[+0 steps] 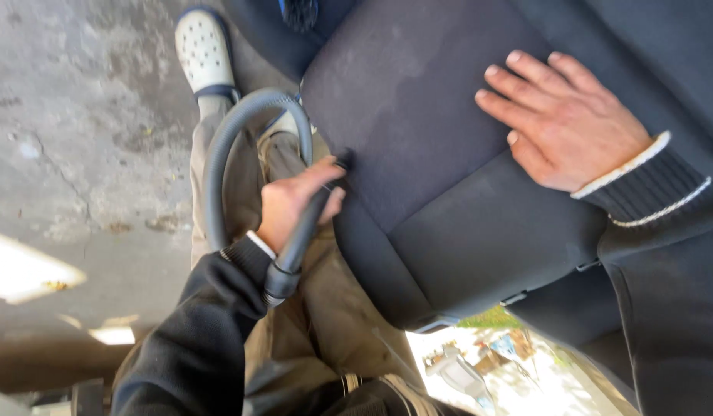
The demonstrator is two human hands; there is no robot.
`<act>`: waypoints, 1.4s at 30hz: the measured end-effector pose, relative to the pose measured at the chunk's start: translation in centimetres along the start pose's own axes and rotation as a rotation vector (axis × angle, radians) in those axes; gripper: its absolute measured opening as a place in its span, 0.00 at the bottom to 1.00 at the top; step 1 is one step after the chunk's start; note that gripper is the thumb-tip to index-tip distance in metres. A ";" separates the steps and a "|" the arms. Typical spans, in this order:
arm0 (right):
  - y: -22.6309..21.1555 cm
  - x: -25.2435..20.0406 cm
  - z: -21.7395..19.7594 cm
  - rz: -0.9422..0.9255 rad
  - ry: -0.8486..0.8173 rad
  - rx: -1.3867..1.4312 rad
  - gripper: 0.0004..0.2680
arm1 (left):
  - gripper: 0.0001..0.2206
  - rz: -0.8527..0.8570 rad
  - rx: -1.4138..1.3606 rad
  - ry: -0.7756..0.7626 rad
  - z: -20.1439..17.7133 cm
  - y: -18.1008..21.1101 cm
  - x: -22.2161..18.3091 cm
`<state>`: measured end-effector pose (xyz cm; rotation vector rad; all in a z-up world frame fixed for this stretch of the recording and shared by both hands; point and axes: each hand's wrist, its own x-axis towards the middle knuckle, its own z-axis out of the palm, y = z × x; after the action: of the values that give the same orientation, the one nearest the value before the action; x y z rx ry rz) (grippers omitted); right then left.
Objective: Vacuuming the fabric surface of a detached car seat using a vacuum cleaner hose.
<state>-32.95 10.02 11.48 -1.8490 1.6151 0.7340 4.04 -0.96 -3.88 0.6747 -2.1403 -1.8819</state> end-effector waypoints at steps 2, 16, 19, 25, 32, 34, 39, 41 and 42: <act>0.1 0.0 -0.7 0.009 0.024 0.042 0.23 | 0.15 0.032 -0.012 0.016 0.6 0.5 0.3; 0.1 0.3 -0.5 0.016 0.054 0.073 0.22 | 0.14 0.054 -0.093 -0.039 1.7 4.1 0.9; -0.2 -0.5 -0.5 0.020 0.030 0.029 0.21 | 0.13 0.270 0.039 -0.174 2.0 4.6 0.8; -0.1 -0.6 -1.3 0.018 0.071 0.106 0.22 | 0.16 0.001 0.013 0.039 1.9 2.2 2.4; -0.3 -0.9 -0.5 0.039 0.035 0.095 0.22 | 0.15 0.136 0.102 -0.090 1.8 0.7 2.8; -0.1 -1.4 -0.7 0.046 0.034 0.150 0.23 | 0.17 -0.011 0.099 -0.033 1.7 0.5 4.0; 0.3 -1.3 0.2 0.043 0.029 0.128 0.23 | 0.16 0.226 0.012 -0.201 3.7 7.2 2.3; -0.1 -1.4 0.1 0.038 0.028 0.134 0.24 | 0.16 0.192 -0.029 -0.217 1.8 4.8 4.1; -0.1 -1.4 0.0 0.029 0.032 0.137 0.25 | 0.16 0.158 -0.066 -0.230 0.9 3.6 5.1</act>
<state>-33.00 10.98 12.45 -1.7510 1.6722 0.5934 -1.53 -2.28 -1.20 0.2784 -2.1784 -2.0172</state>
